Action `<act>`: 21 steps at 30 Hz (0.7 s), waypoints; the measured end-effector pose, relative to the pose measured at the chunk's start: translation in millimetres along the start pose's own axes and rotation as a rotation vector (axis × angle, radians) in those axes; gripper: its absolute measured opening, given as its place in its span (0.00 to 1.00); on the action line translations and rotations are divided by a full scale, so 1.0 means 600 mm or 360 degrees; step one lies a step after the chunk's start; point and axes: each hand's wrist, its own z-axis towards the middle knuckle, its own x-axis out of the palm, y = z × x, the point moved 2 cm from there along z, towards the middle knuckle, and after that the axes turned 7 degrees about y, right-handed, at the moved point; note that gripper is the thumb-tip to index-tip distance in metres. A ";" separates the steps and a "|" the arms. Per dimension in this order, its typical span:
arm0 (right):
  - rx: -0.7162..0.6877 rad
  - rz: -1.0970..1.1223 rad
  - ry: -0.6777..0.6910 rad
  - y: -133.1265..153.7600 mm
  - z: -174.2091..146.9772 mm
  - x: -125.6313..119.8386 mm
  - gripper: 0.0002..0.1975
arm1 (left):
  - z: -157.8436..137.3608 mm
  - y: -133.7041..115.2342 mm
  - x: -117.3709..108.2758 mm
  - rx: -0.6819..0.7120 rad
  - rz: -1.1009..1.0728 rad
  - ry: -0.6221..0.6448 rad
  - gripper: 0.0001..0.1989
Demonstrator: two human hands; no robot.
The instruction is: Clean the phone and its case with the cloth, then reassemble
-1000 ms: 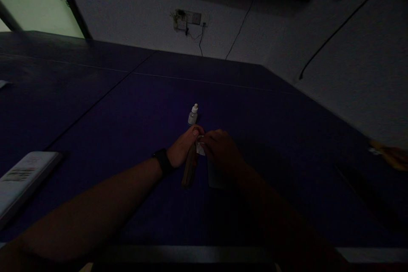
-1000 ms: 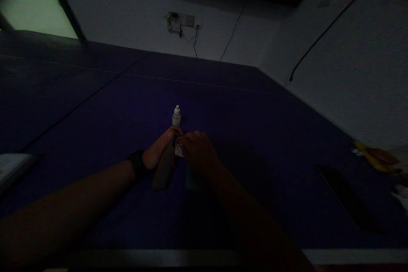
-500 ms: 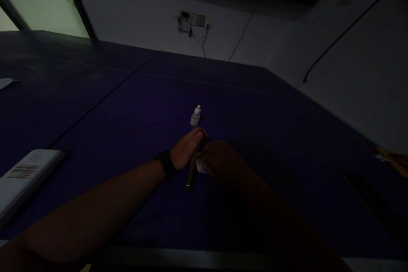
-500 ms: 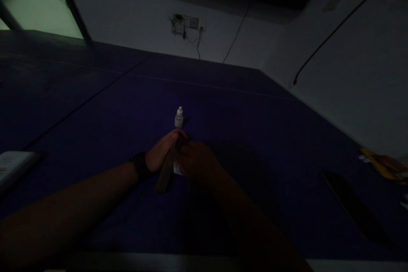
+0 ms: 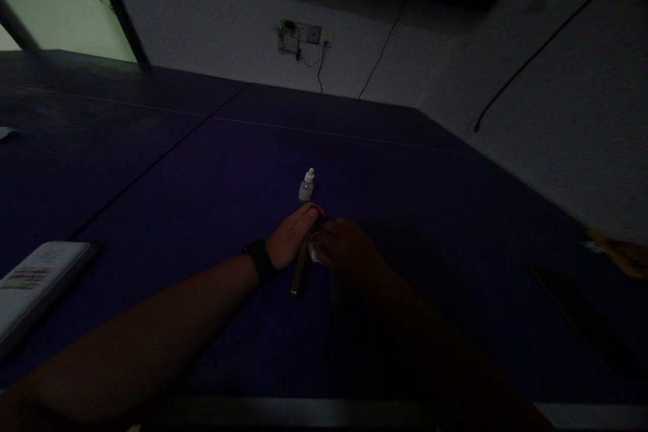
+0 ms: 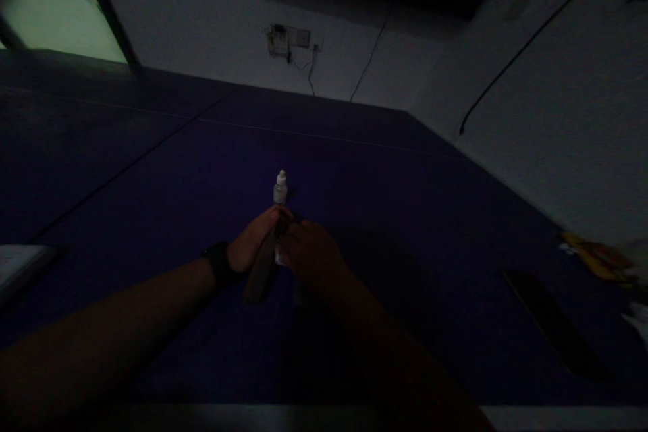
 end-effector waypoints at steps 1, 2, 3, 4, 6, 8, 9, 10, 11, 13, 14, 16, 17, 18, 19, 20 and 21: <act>-0.0043 0.0013 0.0011 0.000 0.000 0.001 0.04 | 0.000 -0.001 0.000 0.0001 0.0035 0.0000 0.25; -0.0143 0.0054 0.0055 0.004 -0.002 0.002 0.04 | -0.001 -0.002 0.001 0.0000 0.0079 -0.0009 0.25; -0.0275 0.0113 0.0123 0.009 -0.004 0.002 0.04 | -0.001 -0.003 0.001 -0.0001 0.0120 -0.0022 0.25; -0.0415 0.0177 0.0203 0.015 -0.008 0.002 0.04 | -0.002 -0.004 0.001 -0.0004 0.0155 -0.0031 0.25; -0.0601 0.0268 0.0310 0.023 -0.014 0.000 0.04 | -0.002 -0.005 0.002 0.0001 0.0183 -0.0043 0.26; -0.0508 0.0221 0.0252 0.018 -0.014 -0.002 0.04 | -0.001 -0.004 0.002 0.0004 0.0132 -0.0033 0.26; -0.0380 0.0152 0.0183 0.011 -0.011 -0.003 0.04 | 0.000 -0.004 0.002 0.0004 0.0092 -0.0017 0.26; -0.0245 0.0080 0.0110 0.003 -0.008 -0.004 0.05 | 0.000 -0.004 0.002 0.0005 0.0057 0.0000 0.26; -0.0140 0.0026 0.0048 -0.003 -0.005 -0.006 0.06 | 0.000 -0.004 0.002 0.0004 0.0036 0.0022 0.26; -0.0130 0.0025 0.0008 -0.006 -0.003 -0.007 0.06 | 0.000 -0.005 0.003 -0.0002 0.0052 0.0039 0.26; -0.0223 0.0069 0.0032 -0.002 -0.004 -0.008 0.05 | -0.001 -0.006 0.003 -0.0005 0.0081 0.0029 0.26; -0.0474 0.0180 0.0143 0.014 -0.010 -0.008 0.04 | -0.002 -0.008 0.003 -0.0023 0.0123 0.0009 0.26; -0.0577 0.0223 0.0204 0.022 -0.014 -0.008 0.04 | -0.002 -0.008 0.003 -0.0032 0.0129 0.0009 0.26; -0.0630 0.0249 0.0240 0.027 -0.018 -0.008 0.03 | -0.002 -0.009 0.003 -0.0037 0.0125 0.0011 0.26; -0.0621 0.0252 0.0245 0.030 -0.020 -0.009 0.03 | -0.001 -0.009 0.003 -0.0043 0.0110 0.0020 0.26; -0.0556 0.0228 0.0216 0.028 -0.020 -0.009 0.02 | -0.001 -0.009 0.003 -0.0046 0.0088 0.0028 0.26; -0.0443 0.0174 0.0159 0.023 -0.019 -0.010 0.02 | 0.000 -0.008 0.002 -0.0045 0.0063 0.0035 0.26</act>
